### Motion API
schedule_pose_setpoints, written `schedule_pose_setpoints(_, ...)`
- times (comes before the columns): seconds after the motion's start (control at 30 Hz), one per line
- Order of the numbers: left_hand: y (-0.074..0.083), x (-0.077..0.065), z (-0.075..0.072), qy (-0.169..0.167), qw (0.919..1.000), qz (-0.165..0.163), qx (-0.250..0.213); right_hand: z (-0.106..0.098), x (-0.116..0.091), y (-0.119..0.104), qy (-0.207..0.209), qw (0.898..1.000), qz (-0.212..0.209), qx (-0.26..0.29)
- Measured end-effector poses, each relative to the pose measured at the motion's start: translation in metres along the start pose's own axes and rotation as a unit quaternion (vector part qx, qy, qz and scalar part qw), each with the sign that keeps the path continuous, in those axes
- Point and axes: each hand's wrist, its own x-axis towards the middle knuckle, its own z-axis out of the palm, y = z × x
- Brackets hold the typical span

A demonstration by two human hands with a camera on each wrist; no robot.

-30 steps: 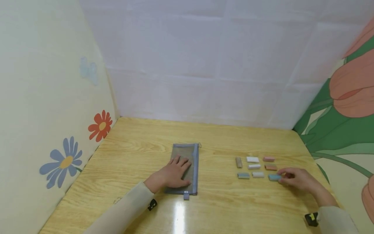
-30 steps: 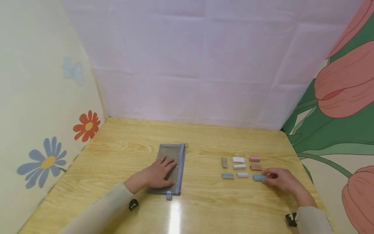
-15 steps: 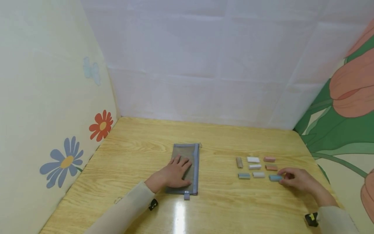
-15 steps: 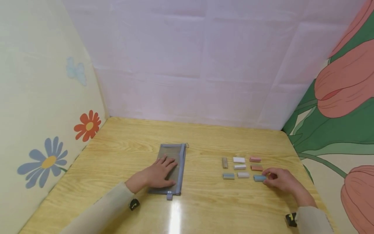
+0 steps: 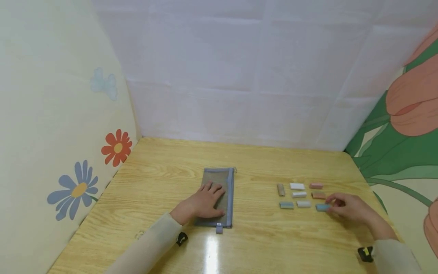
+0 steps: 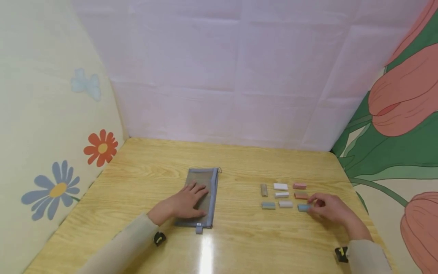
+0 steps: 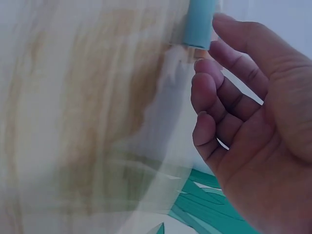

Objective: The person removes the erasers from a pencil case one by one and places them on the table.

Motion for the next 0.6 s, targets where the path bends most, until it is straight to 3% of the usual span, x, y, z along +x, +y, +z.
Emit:
schedule_pose_setpoints(0.3,-0.005,0.000,0.000,0.006,0.9997,-0.005,-0.024,-0.003,0.007,-0.015,0.002,1.000,-0.027,0.005)
schedule_pose_setpoints(0.5,-0.007,-0.002,-0.005,0.015,0.9989,-0.013,-0.043,-0.004,0.013,-0.033,0.035,0.996,-0.077,0.006)
schedule_pose_setpoints(0.6,-0.008,-0.003,-0.011,0.026,0.9985,-0.008,-0.048,-0.003,0.017,-0.043,0.046,0.995,-0.083,-0.011)
